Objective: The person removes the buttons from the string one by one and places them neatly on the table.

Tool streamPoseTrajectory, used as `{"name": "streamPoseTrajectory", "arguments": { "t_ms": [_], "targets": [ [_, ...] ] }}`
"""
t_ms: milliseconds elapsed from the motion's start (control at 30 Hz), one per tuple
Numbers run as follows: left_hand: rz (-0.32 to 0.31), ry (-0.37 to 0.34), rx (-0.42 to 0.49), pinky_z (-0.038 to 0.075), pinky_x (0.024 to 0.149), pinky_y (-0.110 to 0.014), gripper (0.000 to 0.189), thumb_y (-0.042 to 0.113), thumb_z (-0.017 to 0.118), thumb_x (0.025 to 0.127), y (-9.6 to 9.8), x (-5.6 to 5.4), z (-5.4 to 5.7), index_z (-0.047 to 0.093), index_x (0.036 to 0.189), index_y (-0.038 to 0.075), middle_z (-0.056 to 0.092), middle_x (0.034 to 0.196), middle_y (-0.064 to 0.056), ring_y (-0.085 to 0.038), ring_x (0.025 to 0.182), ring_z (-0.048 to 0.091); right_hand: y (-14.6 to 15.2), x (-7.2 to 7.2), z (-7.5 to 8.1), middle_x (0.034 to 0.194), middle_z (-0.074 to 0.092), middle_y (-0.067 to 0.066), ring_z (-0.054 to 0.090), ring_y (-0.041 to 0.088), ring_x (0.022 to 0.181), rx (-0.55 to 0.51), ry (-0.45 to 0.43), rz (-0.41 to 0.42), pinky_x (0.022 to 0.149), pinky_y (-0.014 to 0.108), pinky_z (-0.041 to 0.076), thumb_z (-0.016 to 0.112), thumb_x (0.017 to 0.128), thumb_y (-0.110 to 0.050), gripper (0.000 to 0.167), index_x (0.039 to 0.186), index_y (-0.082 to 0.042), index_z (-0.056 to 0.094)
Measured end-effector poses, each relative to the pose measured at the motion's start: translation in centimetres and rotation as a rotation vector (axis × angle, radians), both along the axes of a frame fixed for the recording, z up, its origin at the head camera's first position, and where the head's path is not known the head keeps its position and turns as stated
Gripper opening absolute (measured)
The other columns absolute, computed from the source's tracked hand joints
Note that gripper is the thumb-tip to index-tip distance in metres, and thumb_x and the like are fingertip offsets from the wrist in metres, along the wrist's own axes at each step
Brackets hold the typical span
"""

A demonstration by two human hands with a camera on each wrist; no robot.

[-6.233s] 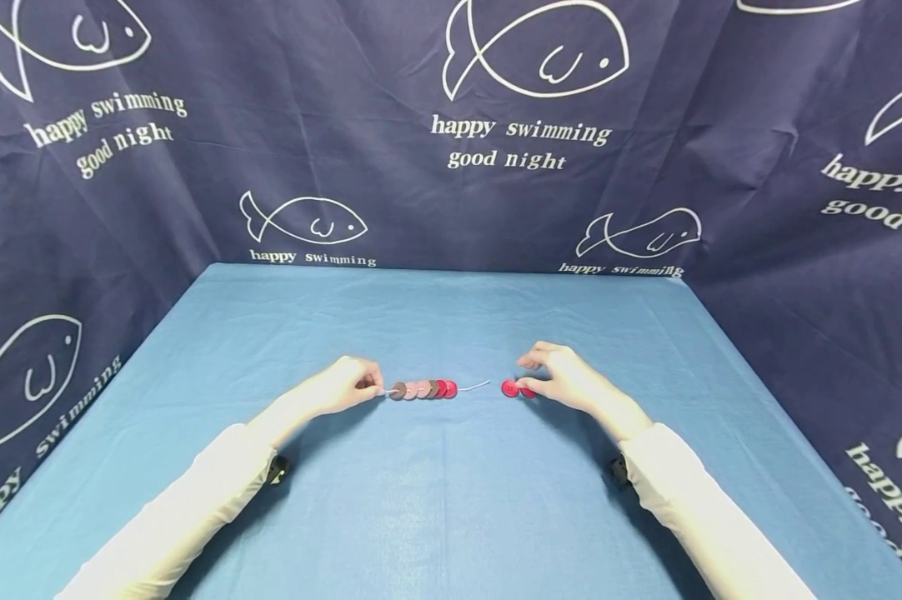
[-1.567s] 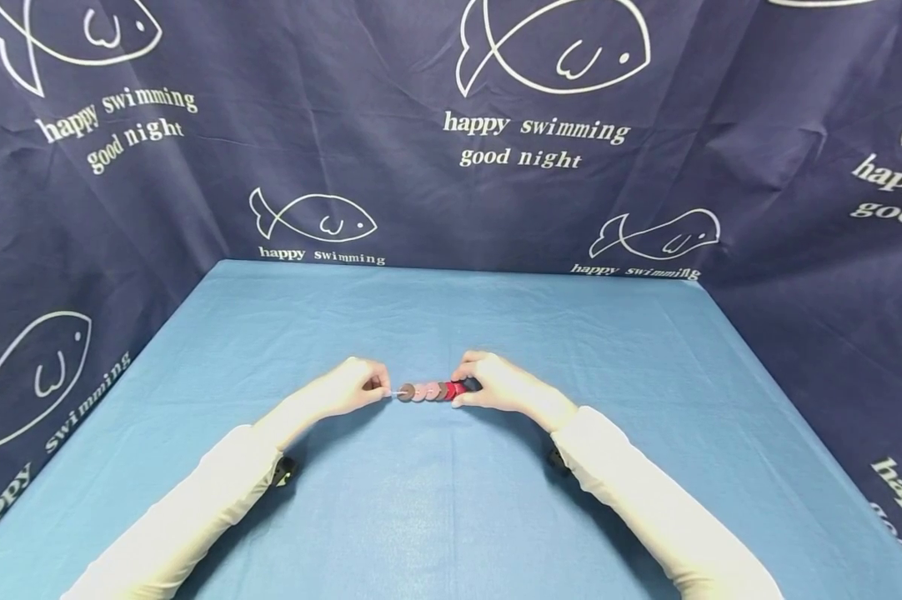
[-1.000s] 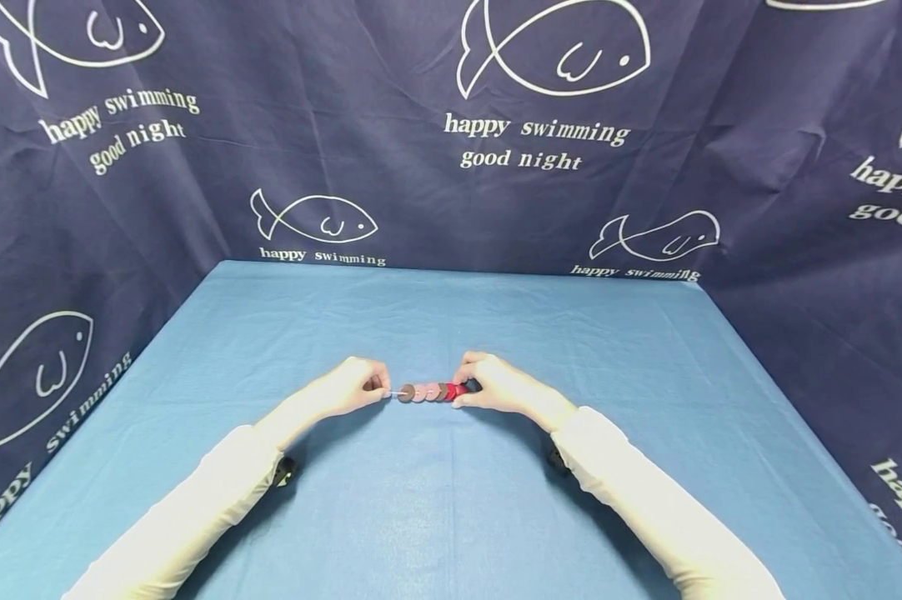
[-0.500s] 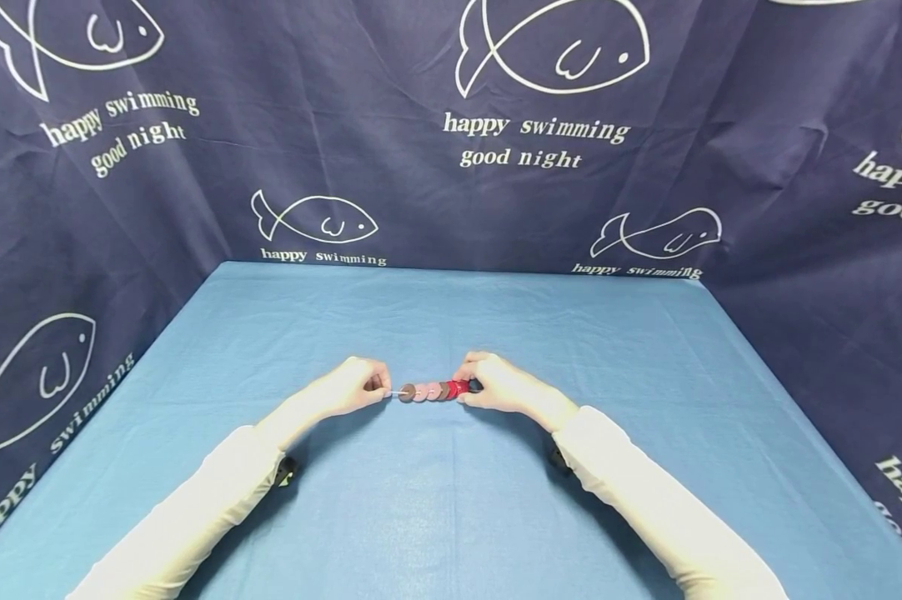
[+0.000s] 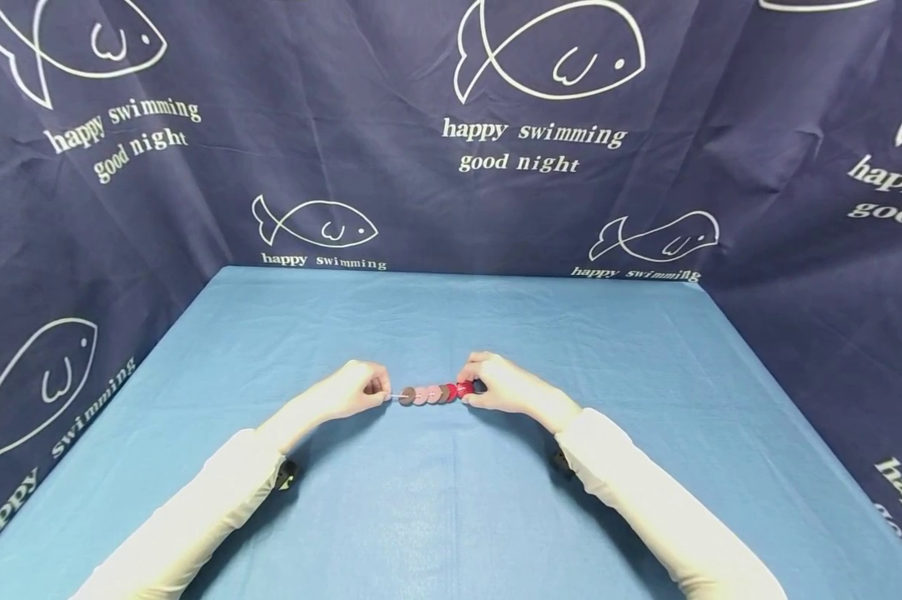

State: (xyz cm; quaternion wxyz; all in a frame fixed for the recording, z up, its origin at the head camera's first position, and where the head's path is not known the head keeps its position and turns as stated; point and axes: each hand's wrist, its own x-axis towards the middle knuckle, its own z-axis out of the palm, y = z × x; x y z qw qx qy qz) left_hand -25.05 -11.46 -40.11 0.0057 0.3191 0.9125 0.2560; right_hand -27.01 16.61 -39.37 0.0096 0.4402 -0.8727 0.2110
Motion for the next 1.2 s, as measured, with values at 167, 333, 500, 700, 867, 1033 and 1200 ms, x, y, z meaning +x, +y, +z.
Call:
{"name": "streamPoseTrajectory", "arguments": {
  "t_ms": [167, 333, 500, 700, 867, 1033, 1200],
  "targets": [
    [-0.005, 0.008, 0.008, 0.041, 0.057, -0.018, 0.009, 0.005, 0.063, 0.083, 0.0, 0.0, 0.0, 0.062, 0.074, 0.009, 0.06, 0.064, 0.001, -0.004, 0.058, 0.048, 0.2, 0.0, 0.0, 0.084, 0.058, 0.004, 0.055, 0.022, 0.081, 0.001, 0.004, -0.007, 0.076, 0.031, 0.046, 0.072, 0.076, -0.01, 0.013, 0.089, -0.007, 0.068],
    [-0.006, 0.011, 0.006, 0.041, 0.057, -0.018, 0.01, 0.005, 0.063, 0.082, 0.0, 0.1, -0.1, 0.062, 0.074, 0.009, 0.059, 0.064, 0.002, -0.004, 0.058, 0.048, 0.5, 0.0, -0.1, 0.084, 0.058, 0.004, 0.055, 0.021, 0.081, 0.001, 0.011, -0.005, 0.076, 0.032, 0.046, 0.072, 0.076, -0.01, 0.013, 0.089, -0.007, 0.068],
    [0.004, -0.003, -0.003, 0.041, 0.057, -0.017, 0.009, 0.005, 0.064, 0.082, 0.1, -0.1, -0.2, 0.062, 0.075, 0.01, 0.059, 0.064, 0.002, -0.003, 0.058, 0.047, 0.7, -0.1, -0.3, 0.084, 0.058, 0.004, 0.054, 0.02, 0.08, -0.007, 0.046, 0.008, 0.075, 0.032, 0.046, 0.072, 0.076, -0.01, 0.014, 0.089, -0.007, 0.068],
    [-0.002, -0.009, -0.004, 0.041, 0.057, -0.017, 0.009, 0.006, 0.063, 0.083, 0.1, 0.0, -0.1, 0.062, 0.075, 0.01, 0.059, 0.065, 0.002, -0.003, 0.059, 0.047, 1.0, 0.0, -0.1, 0.084, 0.059, 0.005, 0.054, 0.018, 0.08, -0.001, 0.046, 0.002, 0.075, 0.032, 0.046, 0.072, 0.076, -0.009, 0.014, 0.09, -0.006, 0.068],
    [-0.004, -0.01, -0.004, 0.042, 0.059, -0.018, 0.009, 0.005, 0.063, 0.083, 0.1, 0.0, 0.1, 0.063, 0.076, 0.01, 0.06, 0.066, 0.001, -0.004, 0.06, 0.049, 1.2, -0.2, 0.0, 0.084, 0.058, 0.003, 0.055, 0.02, 0.08, 0.012, 0.035, -0.015, 0.076, 0.032, 0.046, 0.072, 0.076, -0.01, 0.015, 0.09, -0.007, 0.069],
    [-0.011, 0.008, -0.008, 0.042, 0.059, -0.018, 0.009, 0.005, 0.062, 0.083, 0.1, 0.0, 0.1, 0.063, 0.076, 0.01, 0.06, 0.066, 0.001, -0.004, 0.06, 0.049, 1.5, -0.3, 0.1, 0.084, 0.057, 0.003, 0.055, 0.021, 0.081, 0.022, 0.03, -0.027, 0.076, 0.032, 0.046, 0.072, 0.076, -0.01, 0.015, 0.09, -0.008, 0.068],
    [-0.014, 0.008, -0.006, 0.042, 0.058, -0.017, 0.009, 0.005, 0.063, 0.083, 0.1, 0.0, 0.0, 0.063, 0.075, 0.01, 0.06, 0.065, 0.002, -0.003, 0.059, 0.049, 1.8, -0.1, 0.2, 0.086, 0.057, 0.002, 0.054, 0.019, 0.082, 0.042, 0.009, -0.043, 0.077, 0.032, 0.046, 0.071, 0.078, -0.011, 0.014, 0.09, -0.008, 0.068]
  ]
}}
